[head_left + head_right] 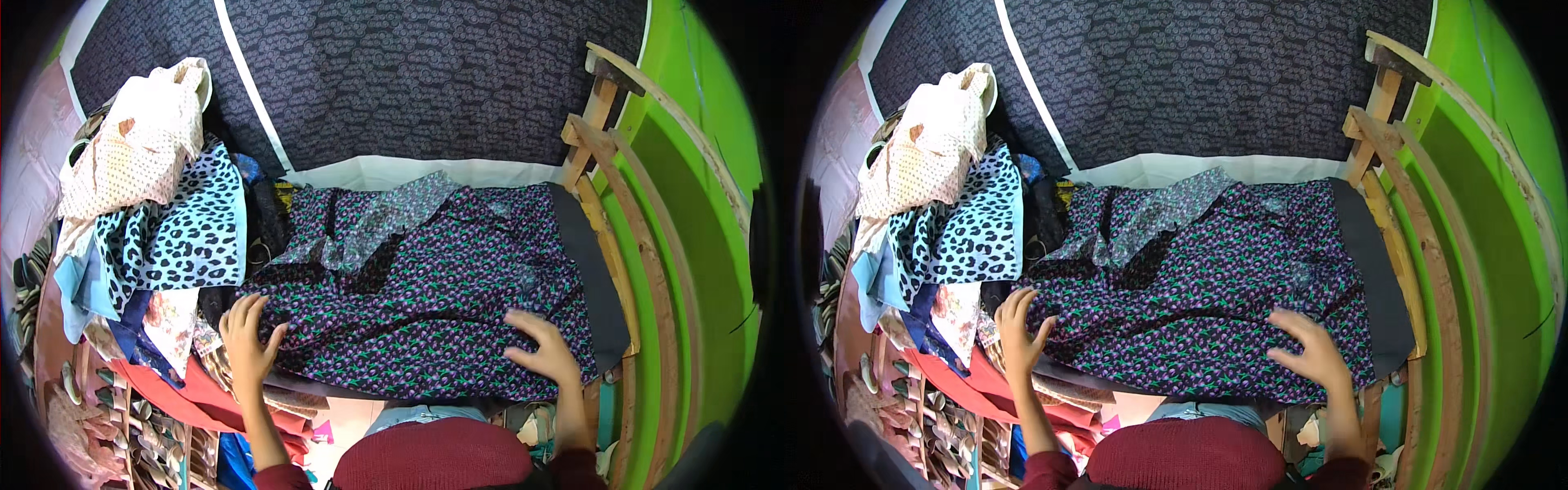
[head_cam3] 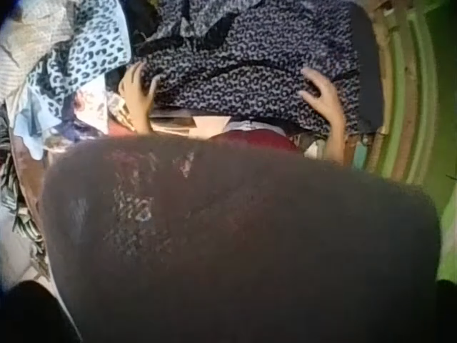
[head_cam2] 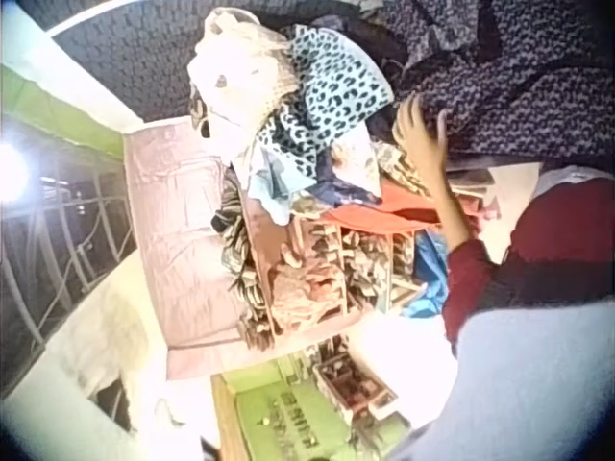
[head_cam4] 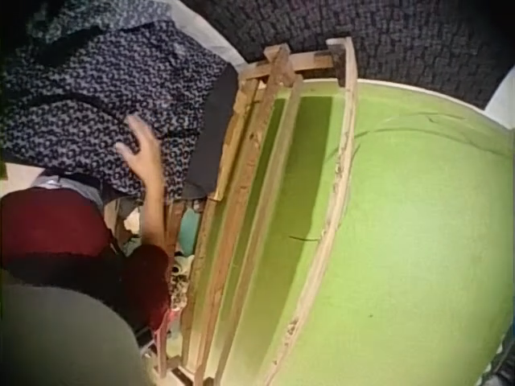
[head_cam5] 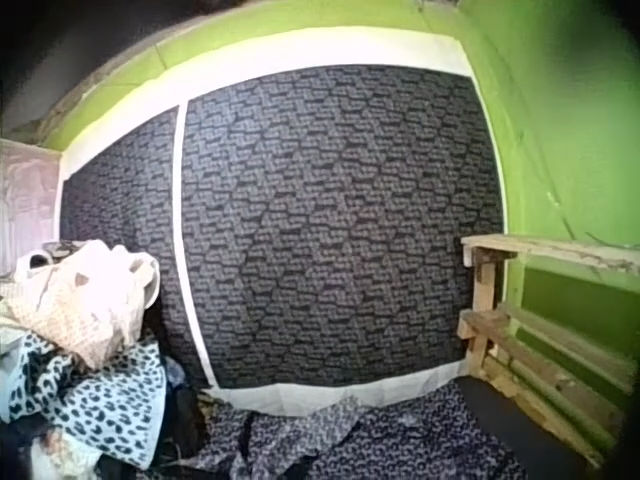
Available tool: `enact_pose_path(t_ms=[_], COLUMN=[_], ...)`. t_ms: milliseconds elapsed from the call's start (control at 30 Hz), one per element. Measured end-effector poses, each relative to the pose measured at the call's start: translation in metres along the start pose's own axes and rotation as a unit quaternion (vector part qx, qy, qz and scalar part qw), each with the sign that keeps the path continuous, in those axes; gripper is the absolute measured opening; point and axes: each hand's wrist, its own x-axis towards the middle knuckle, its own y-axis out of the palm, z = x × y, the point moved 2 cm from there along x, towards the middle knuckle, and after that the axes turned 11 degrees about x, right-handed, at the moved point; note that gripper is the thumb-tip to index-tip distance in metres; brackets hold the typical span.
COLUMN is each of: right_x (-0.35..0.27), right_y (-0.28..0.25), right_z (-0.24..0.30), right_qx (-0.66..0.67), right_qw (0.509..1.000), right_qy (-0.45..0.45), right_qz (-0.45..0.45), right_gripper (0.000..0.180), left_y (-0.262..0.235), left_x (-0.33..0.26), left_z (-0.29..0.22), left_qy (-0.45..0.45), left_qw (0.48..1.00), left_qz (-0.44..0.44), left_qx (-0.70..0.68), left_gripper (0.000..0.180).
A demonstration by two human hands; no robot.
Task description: Folding a piece of patterned fabric on a work surface in a workshop environment.
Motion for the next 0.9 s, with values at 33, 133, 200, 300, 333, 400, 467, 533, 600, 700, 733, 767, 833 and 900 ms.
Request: enact_pose_path(t_ms=[33,133,200,300,333,400,467,533,600,700,733,767,833,900], right_x=[-0.009,-0.032,-0.044,-0.067,-0.076,-0.101,-0.117,-0.127,-0.135,-0.137,-0.139,-0.145,-0.158,-0.157], right_y=[0.013,0.034,0.035,0.022,0.016,0.004,-0.003,-0.004,-0.006,-0.009,-0.010,-0.017,-0.032,-0.036], right_z=[0.004,-0.011,-0.014,-0.022,-0.024,-0.049,-0.056,-0.059,-0.068,-0.078,-0.082,-0.087,-0.101,-0.098], right_qx=[0.069,0.021,-0.069,-0.137,-0.175,-0.241,-0.283,-0.265,-0.249,-0.168,-0.183,-0.184,-0.024,0.144], right_qw=[0.997,0.997,0.984,0.951,0.935,0.886,0.838,0.831,0.825,0.831,0.826,0.826,0.872,0.880], right_qy=[0.028,0.049,0.095,0.146,0.162,0.206,0.285,0.296,0.283,0.266,0.244,0.244,0.237,0.232], right_qz=[0.028,-0.055,-0.132,-0.234,-0.263,-0.339,-0.370,-0.389,-0.421,-0.459,-0.474,-0.473,-0.429,-0.388], right_gripper=[0.049,0.035,0.029,0.024,0.025,0.029,0.037,0.040,0.050,0.053,0.051,0.051,0.038,0.035], left_y=[0.002,0.030,0.037,0.044,0.047,0.051,0.050,0.057,0.060,0.062,0.067,0.070,0.060,0.064], left_x=[-0.011,-0.036,-0.040,-0.043,-0.045,-0.048,-0.049,-0.052,-0.054,-0.061,-0.064,-0.066,-0.064,-0.069], left_z=[0.004,0.020,0.028,0.033,0.036,0.041,0.044,0.053,0.056,0.063,0.071,0.075,0.066,0.083], left_qy=[-0.044,-0.111,-0.126,-0.151,-0.157,-0.157,-0.168,-0.159,-0.164,-0.186,-0.190,-0.195,-0.212,-0.206], left_qw=[0.999,0.992,0.986,0.985,0.984,0.980,0.976,0.973,0.968,0.953,0.935,0.910,0.893,0.843], left_qz=[-0.013,-0.031,-0.046,-0.055,-0.054,-0.112,-0.129,-0.144,-0.145,-0.163,-0.177,-0.190,-0.173,-0.137], left_qx=[-0.018,-0.042,-0.096,-0.060,-0.064,-0.040,-0.042,-0.086,-0.125,-0.173,-0.243,-0.313,-0.356,-0.478], left_gripper=[0.055,0.066,0.074,0.074,0.072,0.053,0.036,0.026,0.022,0.013,0.010,0.009,0.013,0.014])
